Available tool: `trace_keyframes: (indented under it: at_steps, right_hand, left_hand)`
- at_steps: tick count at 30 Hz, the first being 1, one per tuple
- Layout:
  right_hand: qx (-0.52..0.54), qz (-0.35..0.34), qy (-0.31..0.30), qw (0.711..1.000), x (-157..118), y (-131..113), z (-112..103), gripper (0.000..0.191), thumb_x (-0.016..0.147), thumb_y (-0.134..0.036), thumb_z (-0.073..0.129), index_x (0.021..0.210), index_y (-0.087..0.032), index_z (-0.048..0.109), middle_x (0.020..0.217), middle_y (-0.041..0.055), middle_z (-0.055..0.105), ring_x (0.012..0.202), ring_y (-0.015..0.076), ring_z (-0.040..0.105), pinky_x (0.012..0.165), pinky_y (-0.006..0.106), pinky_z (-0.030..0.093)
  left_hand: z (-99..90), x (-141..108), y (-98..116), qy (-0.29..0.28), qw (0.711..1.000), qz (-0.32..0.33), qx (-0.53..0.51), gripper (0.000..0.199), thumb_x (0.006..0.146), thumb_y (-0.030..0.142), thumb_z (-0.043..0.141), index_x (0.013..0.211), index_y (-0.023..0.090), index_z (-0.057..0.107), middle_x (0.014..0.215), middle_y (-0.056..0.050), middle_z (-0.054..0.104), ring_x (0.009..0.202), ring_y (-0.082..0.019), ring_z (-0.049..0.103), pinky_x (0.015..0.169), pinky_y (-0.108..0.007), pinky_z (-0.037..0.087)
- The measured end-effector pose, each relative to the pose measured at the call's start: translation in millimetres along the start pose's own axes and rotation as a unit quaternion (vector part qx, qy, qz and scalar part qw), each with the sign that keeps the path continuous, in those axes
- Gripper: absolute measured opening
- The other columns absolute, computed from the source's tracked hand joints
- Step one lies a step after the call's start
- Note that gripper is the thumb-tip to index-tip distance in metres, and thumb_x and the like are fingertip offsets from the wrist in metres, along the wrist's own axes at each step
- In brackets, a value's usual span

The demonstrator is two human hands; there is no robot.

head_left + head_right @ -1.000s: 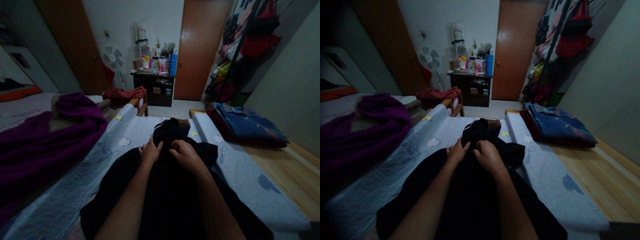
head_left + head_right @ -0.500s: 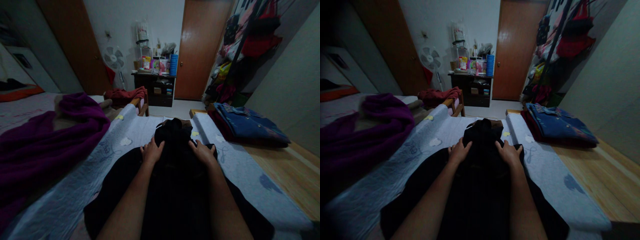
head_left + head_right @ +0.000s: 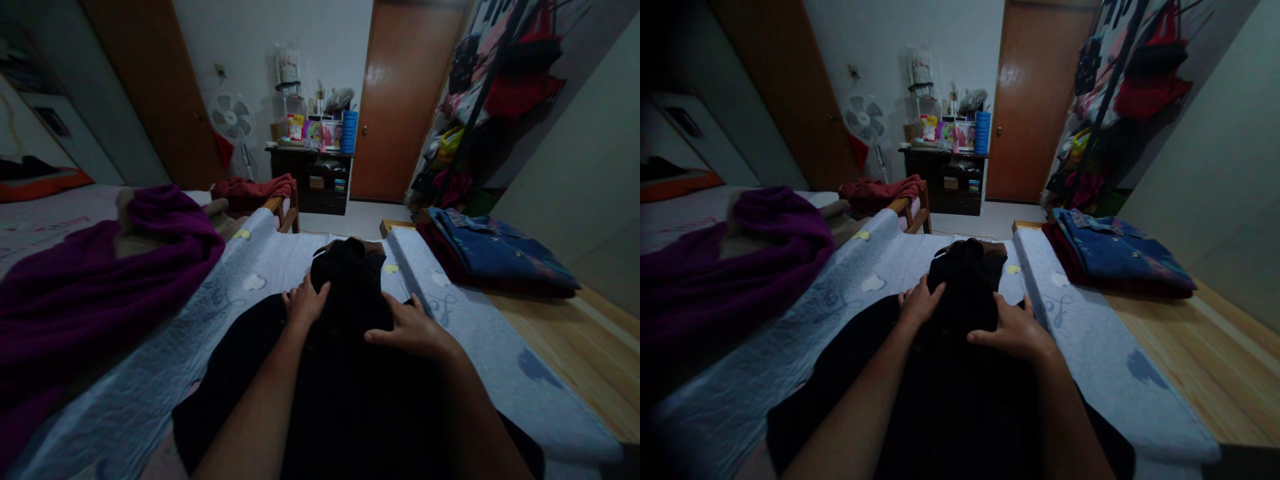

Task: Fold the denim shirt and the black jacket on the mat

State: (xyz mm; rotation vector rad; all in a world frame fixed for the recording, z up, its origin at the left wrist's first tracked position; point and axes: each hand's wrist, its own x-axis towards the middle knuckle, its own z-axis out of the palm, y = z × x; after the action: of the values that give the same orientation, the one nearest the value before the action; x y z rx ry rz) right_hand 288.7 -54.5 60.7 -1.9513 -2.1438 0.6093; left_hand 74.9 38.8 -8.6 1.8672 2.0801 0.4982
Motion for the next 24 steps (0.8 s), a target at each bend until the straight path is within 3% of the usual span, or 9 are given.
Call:
trace_keyframes:
  at_steps: [3, 6, 9, 12, 15, 18, 21, 24]
  right_hand:
    - [-0.002, -0.011, -0.016, 1.0, -7, 12, 13, 0.108, 0.062, -0.064, 0.068, 0.147, -0.014, 0.024, 0.143, 0.019, 0.043, 0.134, 0.0328, 0.035, 0.113, 0.052, -0.002]
    - [0.006, -0.009, -0.002, 1.0, -7, 20, 28, 0.105, 0.062, -0.058, 0.071, 0.147, -0.021, 0.022, 0.145, 0.0143, 0.041, 0.135, 0.0312, 0.034, 0.112, 0.055, 0.001]
    - [-0.013, 0.018, 0.023, 0.999, -1, 24, 41, 0.091, 0.066, -0.057, 0.068, 0.142, -0.019, 0.033, 0.137, 0.0149, 0.049, 0.131, 0.0316, 0.039, 0.111, 0.055, 0.007]
    - [-0.065, 0.057, 0.044, 0.995, 5, 26, 51, 0.087, 0.066, -0.062, 0.065, 0.133, -0.011, 0.045, 0.14, 0.0215, 0.043, 0.134, 0.0354, 0.032, 0.11, 0.052, 0.008]
    - [-0.078, 0.056, 0.039, 0.995, 6, 26, 53, 0.09, 0.066, -0.066, 0.063, 0.135, -0.011, 0.043, 0.14, 0.021, 0.044, 0.136, 0.0374, 0.028, 0.109, 0.052, 0.008]
    - [-0.06, 0.031, 0.025, 0.997, 5, 22, 49, 0.085, 0.069, -0.064, 0.061, 0.136, -0.015, 0.041, 0.124, 0.0164, 0.059, 0.122, 0.0353, 0.047, 0.108, 0.053, 0.008]
    - [-0.06, 0.023, 0.027, 0.998, 3, 18, 43, 0.087, 0.072, -0.066, 0.056, 0.138, -0.012, 0.038, 0.117, 0.0173, 0.064, 0.115, 0.0343, 0.054, 0.109, 0.053, 0.005]
    - [-0.062, 0.018, -0.005, 0.998, -1, 22, 38, 0.102, 0.068, -0.073, 0.055, 0.142, -0.007, 0.031, 0.128, 0.0223, 0.056, 0.123, 0.0369, 0.048, 0.11, 0.052, 0.003]
  left_hand:
    - [-2.0, 0, 0, -0.008, 1.0, 0.001, -0.001, 0.069, 0.086, 0.064, 0.032, 0.136, 0.018, 0.039, 0.126, -0.016, 0.06, 0.119, -0.037, 0.051, 0.103, -0.057, 0.024]
    - [-1.9, -1, 0, -0.007, 1.0, 0.007, 0.004, 0.068, 0.086, 0.063, 0.033, 0.136, 0.017, 0.039, 0.124, -0.016, 0.061, 0.117, -0.037, 0.053, 0.103, -0.056, 0.024]
    - [-0.5, -5, 3, 0.01, 1.0, 0.017, 0.014, 0.068, 0.087, 0.06, 0.032, 0.137, 0.014, 0.037, 0.121, -0.017, 0.063, 0.116, -0.035, 0.054, 0.104, -0.054, 0.024]
    - [-3.0, -10, 6, 0.005, 0.999, 0.023, 0.028, 0.069, 0.089, 0.058, 0.029, 0.139, 0.011, 0.034, 0.121, -0.018, 0.063, 0.116, -0.034, 0.054, 0.106, -0.053, 0.023]
    - [-15.1, -12, 4, -0.059, 0.996, 0.035, 0.056, 0.08, 0.084, 0.065, 0.033, 0.143, 0.012, 0.028, 0.127, -0.019, 0.059, 0.121, -0.037, 0.05, 0.106, -0.063, 0.013]
    - [-36.1, -11, -10, -0.149, 0.982, 0.072, 0.093, 0.098, 0.069, 0.079, 0.043, 0.146, 0.021, 0.025, 0.134, -0.018, 0.054, 0.127, -0.042, 0.042, 0.104, -0.07, 0.001]
    - [-57.6, -11, -34, -0.214, 0.966, 0.091, 0.112, 0.113, 0.054, 0.084, 0.053, 0.148, 0.027, 0.022, 0.142, -0.016, 0.045, 0.133, -0.044, 0.033, 0.104, -0.071, 0.006]
    - [-70.9, -15, -61, -0.216, 0.961, 0.099, 0.142, 0.121, 0.046, 0.082, 0.061, 0.148, 0.027, 0.024, 0.151, -0.016, 0.032, 0.136, -0.048, 0.022, 0.104, -0.069, 0.015]
